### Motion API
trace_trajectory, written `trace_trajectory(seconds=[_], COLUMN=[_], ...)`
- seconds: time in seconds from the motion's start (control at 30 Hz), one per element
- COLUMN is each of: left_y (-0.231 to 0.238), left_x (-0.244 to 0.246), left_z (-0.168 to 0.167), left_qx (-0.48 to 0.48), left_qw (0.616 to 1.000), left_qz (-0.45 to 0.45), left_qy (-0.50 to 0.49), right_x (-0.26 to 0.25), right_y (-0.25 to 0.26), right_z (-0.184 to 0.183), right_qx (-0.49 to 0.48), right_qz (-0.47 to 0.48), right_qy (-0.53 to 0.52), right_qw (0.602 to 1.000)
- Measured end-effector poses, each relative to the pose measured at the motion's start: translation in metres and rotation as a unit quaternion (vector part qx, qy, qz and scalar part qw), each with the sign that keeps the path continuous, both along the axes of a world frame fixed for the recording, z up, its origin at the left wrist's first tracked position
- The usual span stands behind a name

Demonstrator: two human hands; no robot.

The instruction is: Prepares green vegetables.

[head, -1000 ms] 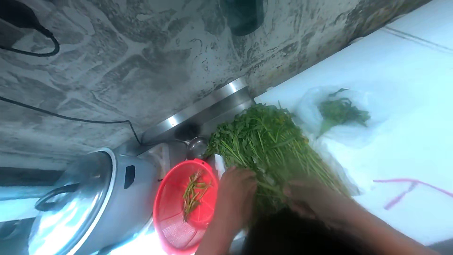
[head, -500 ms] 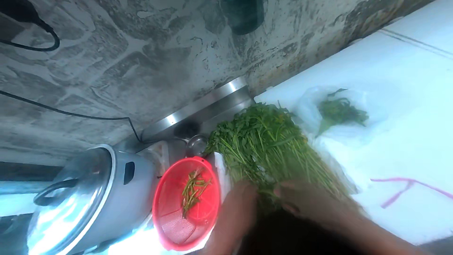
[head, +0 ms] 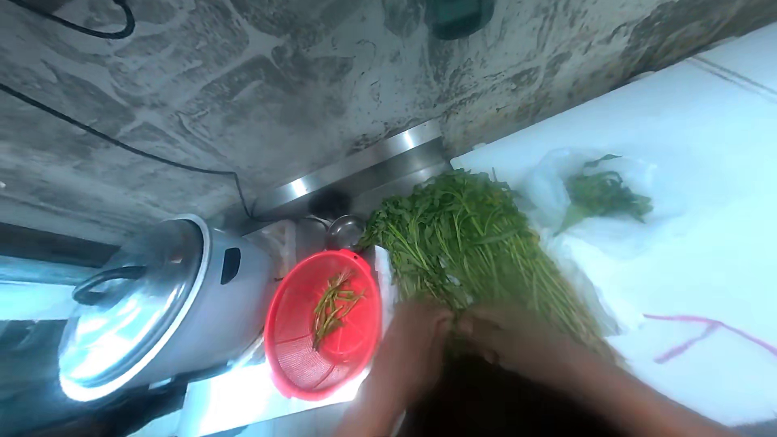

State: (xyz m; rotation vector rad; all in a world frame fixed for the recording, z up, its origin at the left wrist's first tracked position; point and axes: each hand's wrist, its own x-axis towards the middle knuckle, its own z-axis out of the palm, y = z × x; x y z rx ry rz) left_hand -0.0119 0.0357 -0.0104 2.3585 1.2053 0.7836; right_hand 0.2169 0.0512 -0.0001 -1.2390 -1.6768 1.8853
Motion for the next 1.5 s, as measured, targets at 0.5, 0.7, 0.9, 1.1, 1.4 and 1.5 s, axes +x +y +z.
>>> trace_trajectory(seconds=[0.5, 0.7, 0.9, 1.1, 1.4, 1.5], left_y=[0.002, 0.013, 0.001, 0.001, 0.021, 0.017], left_x=[-0.013, -0.02, -0.005, -0.009, -0.01, -0.019], left_z=[0.002, -0.011, 0.001, -0.01, -0.006, -0.004], left_qx=[-0.283, -0.191, 0.037, -0.069, -0.41, -0.273], left_qw=[0.957, 0.885, 0.998, 0.981, 0.724, 0.851], left_qz=[0.064, 0.227, 0.004, -0.05, 0.238, 0.149], left_qy=[0.015, -0.359, 0.045, 0.175, -0.501, -0.423], right_x=[0.012, -0.002, -0.009, 0.006, -0.012, -0.007], right_y=[0.002, -0.011, 0.002, 0.007, -0.016, -0.006], right_z=[-0.008, -0.006, 0.006, -0.006, -0.016, 0.0], right_qx=[0.108, 0.207, 0.097, 0.074, 0.403, 0.225], right_qz=[0.029, -0.018, 0.029, 0.101, -0.035, -0.008], right_qy=[-0.133, -0.115, -0.114, -0.185, -0.04, -0.086], right_qw=[0.985, 0.971, 0.988, 0.975, 0.914, 0.97])
